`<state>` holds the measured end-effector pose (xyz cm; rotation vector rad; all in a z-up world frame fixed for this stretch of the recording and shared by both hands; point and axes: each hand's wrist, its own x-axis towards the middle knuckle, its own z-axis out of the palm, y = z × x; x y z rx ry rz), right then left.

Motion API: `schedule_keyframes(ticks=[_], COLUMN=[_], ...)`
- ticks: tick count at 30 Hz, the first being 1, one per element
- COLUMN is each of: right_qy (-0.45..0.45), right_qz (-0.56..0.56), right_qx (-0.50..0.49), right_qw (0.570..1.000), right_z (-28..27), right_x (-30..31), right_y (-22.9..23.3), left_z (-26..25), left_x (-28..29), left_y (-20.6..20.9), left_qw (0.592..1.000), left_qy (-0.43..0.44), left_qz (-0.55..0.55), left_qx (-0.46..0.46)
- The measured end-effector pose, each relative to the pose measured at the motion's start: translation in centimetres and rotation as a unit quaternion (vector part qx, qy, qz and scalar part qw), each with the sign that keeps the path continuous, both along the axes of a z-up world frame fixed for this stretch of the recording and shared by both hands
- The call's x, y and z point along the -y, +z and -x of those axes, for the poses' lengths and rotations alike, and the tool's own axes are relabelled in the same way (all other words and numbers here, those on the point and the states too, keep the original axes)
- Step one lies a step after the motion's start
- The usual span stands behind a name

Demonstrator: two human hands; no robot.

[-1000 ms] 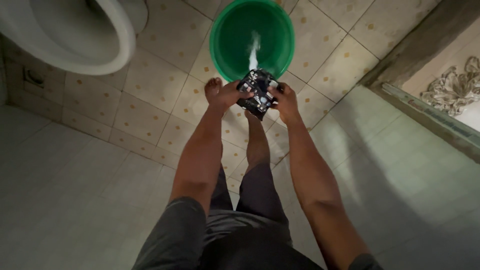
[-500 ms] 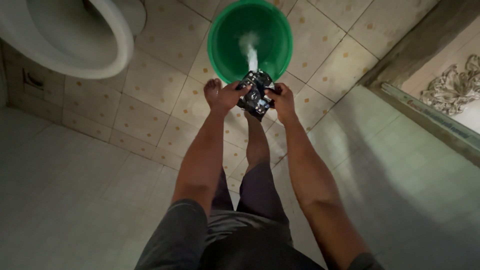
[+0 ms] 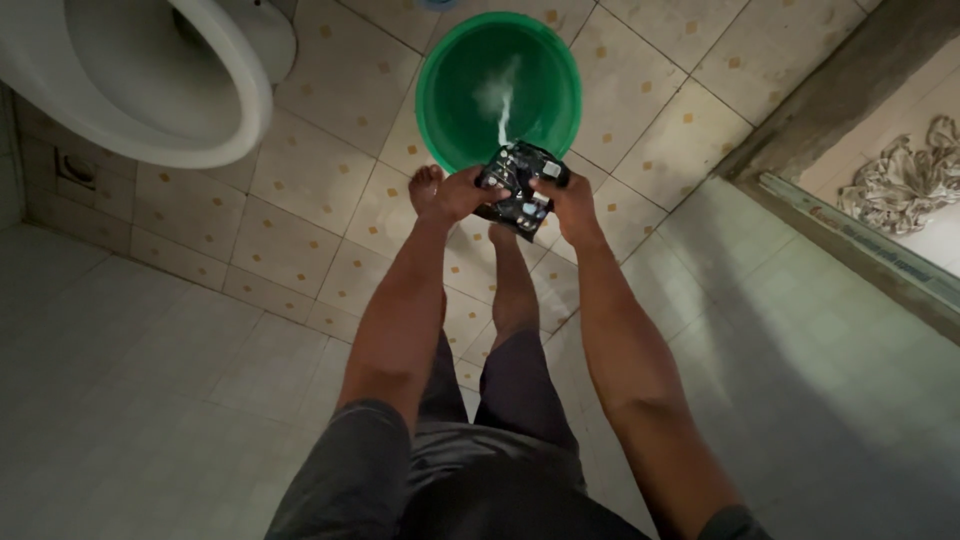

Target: Washing a small cloth by hand in a green bucket using detergent in a bathroom.

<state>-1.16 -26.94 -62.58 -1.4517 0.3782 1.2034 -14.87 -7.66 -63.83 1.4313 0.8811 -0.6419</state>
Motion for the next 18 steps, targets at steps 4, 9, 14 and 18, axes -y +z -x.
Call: schedule_keyframes(ticks=[4, 9, 14, 18], right_qy=[0.038, -0.032, -0.049, -0.063], right_qz=[-0.009, 0.006, 0.018, 0.012], right_qx=[-0.012, 0.053, 0.049, 0.071], right_qw=[0.999, 0.998, 0.997, 0.995], right_z=[0.4, 1.8, 2.4, 2.7], right_x=[0.6, 0.0, -0.2, -0.2], right_y=[-1.5, -2.4, -2.3, -2.5], left_z=[-0.4, 0.2, 1.1, 0.9], left_x=[0.1, 1.3, 1.5, 1.4], left_y=[-0.1, -1.0, -1.2, -0.5], left_qw=[0.999, 0.996, 0.996, 0.987], left_qy=[-0.033, 0.078, 0.08, 0.13], left_qz=[0.0, 0.05, 0.039, 0.082], left_qx=[-0.01, 0.011, -0.002, -0.037])
